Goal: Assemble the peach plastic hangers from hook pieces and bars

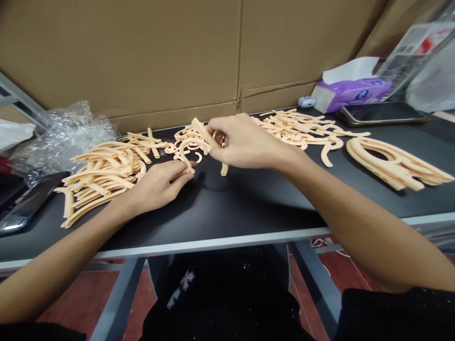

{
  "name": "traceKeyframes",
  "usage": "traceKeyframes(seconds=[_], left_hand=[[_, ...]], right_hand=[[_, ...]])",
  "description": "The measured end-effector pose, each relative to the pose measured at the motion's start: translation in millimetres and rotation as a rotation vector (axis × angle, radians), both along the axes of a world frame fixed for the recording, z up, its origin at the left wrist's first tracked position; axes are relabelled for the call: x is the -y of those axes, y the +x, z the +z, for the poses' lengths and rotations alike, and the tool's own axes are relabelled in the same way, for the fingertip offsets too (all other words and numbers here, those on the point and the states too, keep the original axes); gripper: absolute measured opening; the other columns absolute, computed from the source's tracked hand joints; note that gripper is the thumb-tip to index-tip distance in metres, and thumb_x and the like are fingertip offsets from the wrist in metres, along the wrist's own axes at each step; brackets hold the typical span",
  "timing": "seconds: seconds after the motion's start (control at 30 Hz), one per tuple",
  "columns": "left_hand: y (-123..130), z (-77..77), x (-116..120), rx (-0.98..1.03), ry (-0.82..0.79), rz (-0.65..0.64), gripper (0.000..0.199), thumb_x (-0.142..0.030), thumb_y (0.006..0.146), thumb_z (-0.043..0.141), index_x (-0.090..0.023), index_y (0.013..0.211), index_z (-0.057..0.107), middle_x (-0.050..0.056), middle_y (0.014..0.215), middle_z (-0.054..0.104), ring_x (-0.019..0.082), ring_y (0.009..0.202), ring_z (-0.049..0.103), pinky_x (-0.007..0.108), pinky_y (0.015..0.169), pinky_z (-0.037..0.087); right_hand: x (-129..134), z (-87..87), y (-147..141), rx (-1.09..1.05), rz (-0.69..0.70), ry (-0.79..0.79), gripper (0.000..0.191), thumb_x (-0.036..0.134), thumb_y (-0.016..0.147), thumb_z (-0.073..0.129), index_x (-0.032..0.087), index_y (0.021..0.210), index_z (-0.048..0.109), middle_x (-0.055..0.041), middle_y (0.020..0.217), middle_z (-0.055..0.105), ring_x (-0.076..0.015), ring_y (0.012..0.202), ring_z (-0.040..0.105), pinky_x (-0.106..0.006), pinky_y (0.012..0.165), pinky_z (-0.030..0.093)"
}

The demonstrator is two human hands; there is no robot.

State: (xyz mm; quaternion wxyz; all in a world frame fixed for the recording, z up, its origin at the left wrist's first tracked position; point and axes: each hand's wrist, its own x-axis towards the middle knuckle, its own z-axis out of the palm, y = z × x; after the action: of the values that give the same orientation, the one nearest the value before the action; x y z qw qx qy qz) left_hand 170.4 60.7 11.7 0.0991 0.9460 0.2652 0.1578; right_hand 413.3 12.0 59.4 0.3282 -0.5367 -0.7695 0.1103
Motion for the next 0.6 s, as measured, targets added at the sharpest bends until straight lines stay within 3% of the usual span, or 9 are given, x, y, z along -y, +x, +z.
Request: traceKeyframes(seconds=[0.07, 0.17, 0.4, 0.6], left_hand=[[0, 1.8, 1, 0.004, -0.005, -0.009, 0.034, -0.038, 0.107, 0.037, -0.018, 0.095, 0.063, 0.012, 0.116, 0.075, 0.026, 0.103, 0.071, 0.041, 0.093, 0.054], [0, 3.1, 2, 0.016, -0.011, -0.016, 0.037, -0.038, 0.107, 0.035, -0.017, 0.104, 0.065, 0.013, 0.119, 0.074, 0.026, 0.104, 0.070, 0.041, 0.097, 0.054], [0, 0.8, 1, 0.104, -0.002, -0.061, 0.034, -0.033, 0.106, 0.041, -0.016, 0.115, 0.070, 0.012, 0.125, 0.072, 0.023, 0.110, 0.068, 0.037, 0.103, 0.053], [0, -2.1, -1, 0.141, 0.085, -0.123, 0.032, -0.029, 0.106, 0.047, -0.015, 0.122, 0.071, 0.009, 0.110, 0.071, 0.019, 0.099, 0.068, 0.032, 0.094, 0.055]], right_hand=[[0, 2.2, 3, 0.034, 0.032, -0.113, 0.014, 0.022, 0.073, 0.075, 0.023, 0.068, 0.061, 0.0014, 0.064, 0.062, -0.0181, 0.065, 0.059, -0.030, 0.062, 0.039], [-2, 2.3, 6, -0.084, 0.056, -0.212, 0.013, 0.024, 0.075, 0.073, 0.023, 0.069, 0.061, 0.0021, 0.060, 0.062, -0.0186, 0.063, 0.061, -0.031, 0.063, 0.042], [-5, -4.1, 6, -0.008, 0.031, -0.236, 0.009, 0.013, 0.063, 0.066, 0.022, 0.063, 0.064, 0.0009, 0.061, 0.064, -0.0171, 0.061, 0.060, -0.029, 0.056, 0.039], [-11, -13.5, 10, -0.181, 0.063, -0.308, 0.010, 0.016, 0.069, 0.070, 0.022, 0.062, 0.071, -0.0010, 0.058, 0.066, -0.0180, 0.055, 0.063, -0.030, 0.052, 0.048]])
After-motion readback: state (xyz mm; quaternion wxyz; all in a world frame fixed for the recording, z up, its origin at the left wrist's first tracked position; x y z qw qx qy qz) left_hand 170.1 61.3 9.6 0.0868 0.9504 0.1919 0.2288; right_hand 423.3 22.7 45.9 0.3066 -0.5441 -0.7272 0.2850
